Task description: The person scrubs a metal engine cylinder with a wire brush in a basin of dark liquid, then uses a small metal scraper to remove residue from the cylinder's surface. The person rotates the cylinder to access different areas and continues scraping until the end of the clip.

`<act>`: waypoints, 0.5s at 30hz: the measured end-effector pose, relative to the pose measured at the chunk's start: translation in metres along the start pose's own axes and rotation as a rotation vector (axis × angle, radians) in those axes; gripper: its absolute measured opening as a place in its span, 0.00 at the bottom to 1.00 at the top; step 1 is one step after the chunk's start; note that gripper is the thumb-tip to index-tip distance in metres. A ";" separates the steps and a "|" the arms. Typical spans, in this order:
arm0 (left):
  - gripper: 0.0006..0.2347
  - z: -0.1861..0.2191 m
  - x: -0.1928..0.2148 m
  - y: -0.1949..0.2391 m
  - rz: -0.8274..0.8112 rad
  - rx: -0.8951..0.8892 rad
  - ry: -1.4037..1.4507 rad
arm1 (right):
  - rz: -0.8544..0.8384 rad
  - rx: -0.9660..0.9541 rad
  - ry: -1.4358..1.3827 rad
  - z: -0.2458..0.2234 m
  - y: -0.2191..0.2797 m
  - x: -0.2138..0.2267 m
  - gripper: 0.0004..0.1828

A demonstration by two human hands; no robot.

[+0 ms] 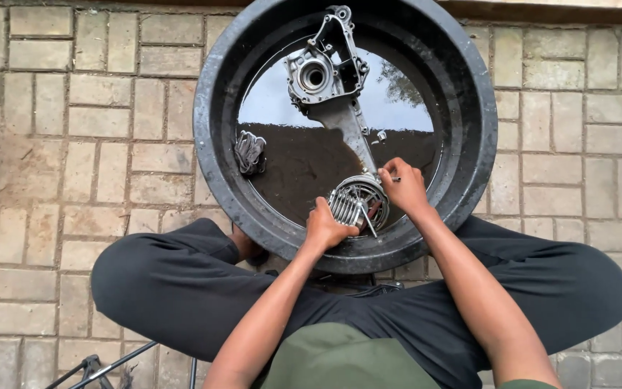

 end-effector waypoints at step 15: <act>0.39 0.003 0.002 0.002 0.004 -0.005 0.037 | 0.074 -0.053 -0.059 0.046 -0.025 -0.013 0.22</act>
Point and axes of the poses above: each hand's wrist, its own y-axis away from the middle knuckle, its own x-axis out of the back of the hand, z = x × y, the point moved 9 cm from there along -y, towards the middle knuckle, and after that the axes turned 1 degree about x, right-handed, at the moved point
